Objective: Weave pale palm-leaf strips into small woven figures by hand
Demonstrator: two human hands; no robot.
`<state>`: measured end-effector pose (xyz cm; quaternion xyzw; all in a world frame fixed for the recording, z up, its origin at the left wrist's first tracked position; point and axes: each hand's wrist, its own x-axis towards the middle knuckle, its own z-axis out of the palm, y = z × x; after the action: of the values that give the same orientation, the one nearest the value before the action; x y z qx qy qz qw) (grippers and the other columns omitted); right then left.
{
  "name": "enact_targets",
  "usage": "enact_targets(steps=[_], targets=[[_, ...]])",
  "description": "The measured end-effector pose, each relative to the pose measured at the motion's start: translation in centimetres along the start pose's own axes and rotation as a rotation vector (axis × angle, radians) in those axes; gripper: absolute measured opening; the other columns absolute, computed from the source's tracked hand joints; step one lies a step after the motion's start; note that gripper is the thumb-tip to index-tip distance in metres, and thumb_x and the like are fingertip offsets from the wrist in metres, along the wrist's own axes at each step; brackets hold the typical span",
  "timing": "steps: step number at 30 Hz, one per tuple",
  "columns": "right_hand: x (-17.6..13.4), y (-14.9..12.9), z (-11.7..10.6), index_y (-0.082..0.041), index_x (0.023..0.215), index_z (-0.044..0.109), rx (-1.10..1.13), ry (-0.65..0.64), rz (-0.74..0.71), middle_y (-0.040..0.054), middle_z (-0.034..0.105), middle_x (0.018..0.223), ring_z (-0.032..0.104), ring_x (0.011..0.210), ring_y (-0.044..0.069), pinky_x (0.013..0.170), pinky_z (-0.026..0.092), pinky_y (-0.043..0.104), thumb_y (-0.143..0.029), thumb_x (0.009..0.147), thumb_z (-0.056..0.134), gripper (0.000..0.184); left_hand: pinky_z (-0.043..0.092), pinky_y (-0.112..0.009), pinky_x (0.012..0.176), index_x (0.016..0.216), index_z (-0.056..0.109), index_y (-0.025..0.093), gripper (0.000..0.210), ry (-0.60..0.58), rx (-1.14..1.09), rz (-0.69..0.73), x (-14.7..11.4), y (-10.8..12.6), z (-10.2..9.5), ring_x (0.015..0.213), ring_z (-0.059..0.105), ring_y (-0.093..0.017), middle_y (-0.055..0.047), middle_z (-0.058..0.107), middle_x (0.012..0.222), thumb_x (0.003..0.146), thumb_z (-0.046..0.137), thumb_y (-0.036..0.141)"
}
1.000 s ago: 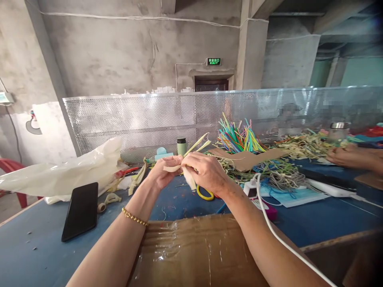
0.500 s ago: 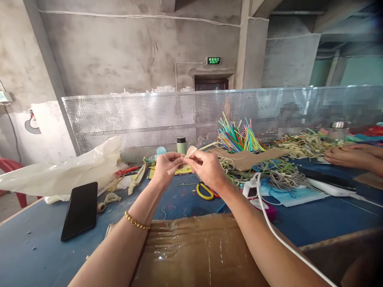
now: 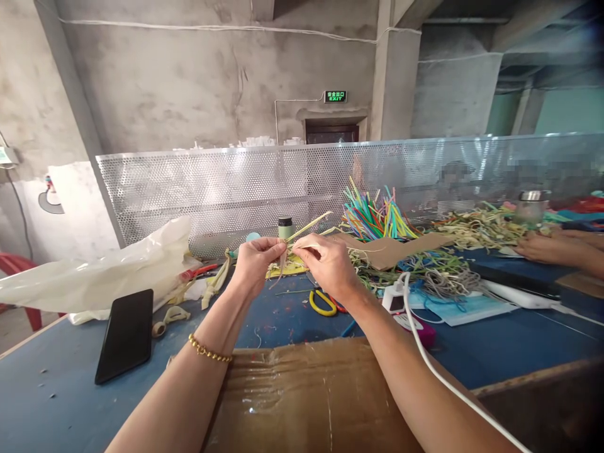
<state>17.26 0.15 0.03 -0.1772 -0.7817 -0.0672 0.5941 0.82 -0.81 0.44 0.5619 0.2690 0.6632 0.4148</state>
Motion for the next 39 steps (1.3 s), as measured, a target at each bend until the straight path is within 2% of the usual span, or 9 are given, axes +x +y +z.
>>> enact_targets(steps=[5,8,12,16,20,26,33,39], targets=[[-0.1,-0.7,0.2,-0.017,0.080,0.064,-0.106,0.019,0.020,0.0031,0.069,0.073,0.060,0.063,0.014,0.062,0.046,0.027,-0.016,0.089,0.060,0.010,0.041,-0.026,0.058,0.066,0.074,0.012,0.014,0.019,0.148,0.086,-0.1,0.1,0.1,0.056,0.052,-0.010,-0.001,0.062,0.057,0.064,0.082,0.024],[-0.3,-1.4,0.7,-0.018,0.078,0.061,-0.141,0.009,-0.006,0.0045,0.067,0.075,0.061,0.069,0.015,0.066,0.046,0.028,-0.015,0.091,0.056,0.014,0.043,-0.026,0.059,0.070,0.075,0.012,0.015,0.045,0.170,0.082,-0.1,0.0,0.0,0.059,0.055,-0.011,-0.003,0.066,0.061,0.062,0.082,0.023],[-0.4,-1.7,1.1,-0.019,0.081,0.059,-0.031,0.023,0.097,0.0036,0.066,0.074,0.062,0.069,0.015,0.065,0.046,0.027,-0.017,0.092,0.055,0.011,0.046,-0.027,0.062,0.073,0.076,0.012,0.021,0.023,0.098,0.003,-0.1,-0.2,0.1,0.064,0.060,-0.014,-0.006,0.071,0.068,0.058,0.085,0.025],[-0.1,-1.3,0.5,-0.018,0.081,0.058,0.062,0.005,0.203,0.0032,0.065,0.072,0.063,0.069,0.016,0.063,0.047,0.027,-0.018,0.090,0.057,0.009,0.045,-0.026,0.062,0.068,0.075,0.011,0.023,-0.051,-0.054,-0.094,-0.3,0.1,0.4,0.061,0.058,-0.012,-0.005,0.067,0.064,0.055,0.087,0.027],[0.2,-0.9,-0.2,-0.018,0.080,0.062,0.115,-0.072,0.230,0.0028,0.064,0.071,0.062,0.068,0.015,0.061,0.046,0.027,-0.022,0.091,0.057,0.012,0.043,-0.026,0.059,0.068,0.076,0.010,0.023,-0.057,-0.011,-0.075,-0.4,0.5,0.4,0.060,0.057,-0.012,-0.005,0.067,0.063,0.056,0.088,0.026],[0.1,-1.0,-0.2,-0.018,0.085,0.065,0.182,-0.081,0.293,0.0011,0.063,0.068,0.054,0.056,0.012,0.054,0.044,0.026,-0.027,0.090,0.059,0.012,0.040,-0.027,0.058,0.069,0.076,0.012,0.015,-0.047,0.091,0.008,-0.3,0.5,0.1,0.057,0.053,-0.011,-0.004,0.066,0.060,0.062,0.084,0.022],[0.1,-1.4,0.2,-0.018,0.075,0.058,0.090,0.006,0.316,0.0032,0.064,0.070,0.058,0.064,0.015,0.059,0.045,0.028,-0.023,0.087,0.061,0.013,0.044,-0.027,0.061,0.075,0.077,0.013,0.015,-0.055,0.144,0.028,-0.6,0.5,0.5,0.063,0.058,-0.013,-0.005,0.071,0.069,0.064,0.082,0.022],[0.0,-1.2,0.5,-0.019,0.074,0.057,0.164,0.044,0.365,0.0046,0.066,0.074,0.062,0.068,0.016,0.060,0.046,0.028,-0.025,0.087,0.062,0.015,0.045,-0.026,0.063,0.075,0.076,0.011,0.018,-0.136,0.016,-0.031,-0.8,0.7,0.7,0.064,0.059,-0.013,-0.006,0.072,0.070,0.064,0.084,0.023]])
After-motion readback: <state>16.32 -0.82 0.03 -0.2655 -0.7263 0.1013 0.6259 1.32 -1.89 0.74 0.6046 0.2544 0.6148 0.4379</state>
